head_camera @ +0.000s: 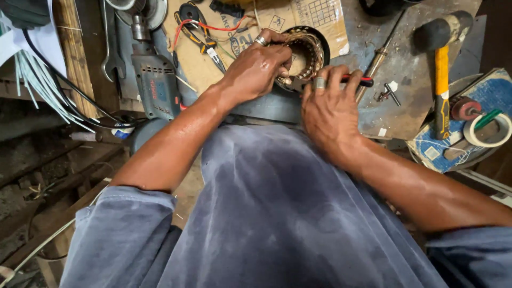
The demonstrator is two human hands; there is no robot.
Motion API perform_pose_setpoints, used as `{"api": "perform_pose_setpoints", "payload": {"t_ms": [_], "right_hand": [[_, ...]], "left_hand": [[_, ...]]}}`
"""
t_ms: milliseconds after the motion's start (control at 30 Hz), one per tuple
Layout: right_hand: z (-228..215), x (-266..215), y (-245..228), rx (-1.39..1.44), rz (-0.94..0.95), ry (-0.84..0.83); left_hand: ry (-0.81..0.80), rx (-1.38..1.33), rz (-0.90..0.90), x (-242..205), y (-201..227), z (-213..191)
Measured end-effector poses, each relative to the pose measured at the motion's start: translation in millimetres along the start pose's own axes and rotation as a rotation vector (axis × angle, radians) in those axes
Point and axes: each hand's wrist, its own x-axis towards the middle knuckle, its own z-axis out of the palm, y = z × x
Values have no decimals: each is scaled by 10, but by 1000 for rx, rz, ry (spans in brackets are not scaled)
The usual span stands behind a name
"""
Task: The person works on a cylindrical electrical motor component, using pliers to strip and cut wires attached to the copper windings. They manipulate the wires and the motor part on a cluttered workbench, occasionally picking up small parts from a container.
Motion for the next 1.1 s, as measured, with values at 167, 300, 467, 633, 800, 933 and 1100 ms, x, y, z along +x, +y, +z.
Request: {"api": "perform_pose_setpoints", "payload": {"t_ms": [167,300,467,633,800,933,1100], "right_hand": [[128,-38,100,201,-19,103],[120,-32,140,287,6,53],[353,-115,91,659,47,56],[198,-228,167,698,117,154],[117,-164,153,437,41,101],[238,-95,25,265,60,230],[61,-65,-37,42,44,206]], "left_hand": [[17,-22,15,14,2,-4],[8,-31,0,14,5,-17],[56,-148,38,-5,12,-73],[13,-86,26,25,-47,-81],[-43,-70,39,39,-117,-61],[-84,-64,56,21,-177,-62],[-43,-104,57,18,-145,-60]]}}
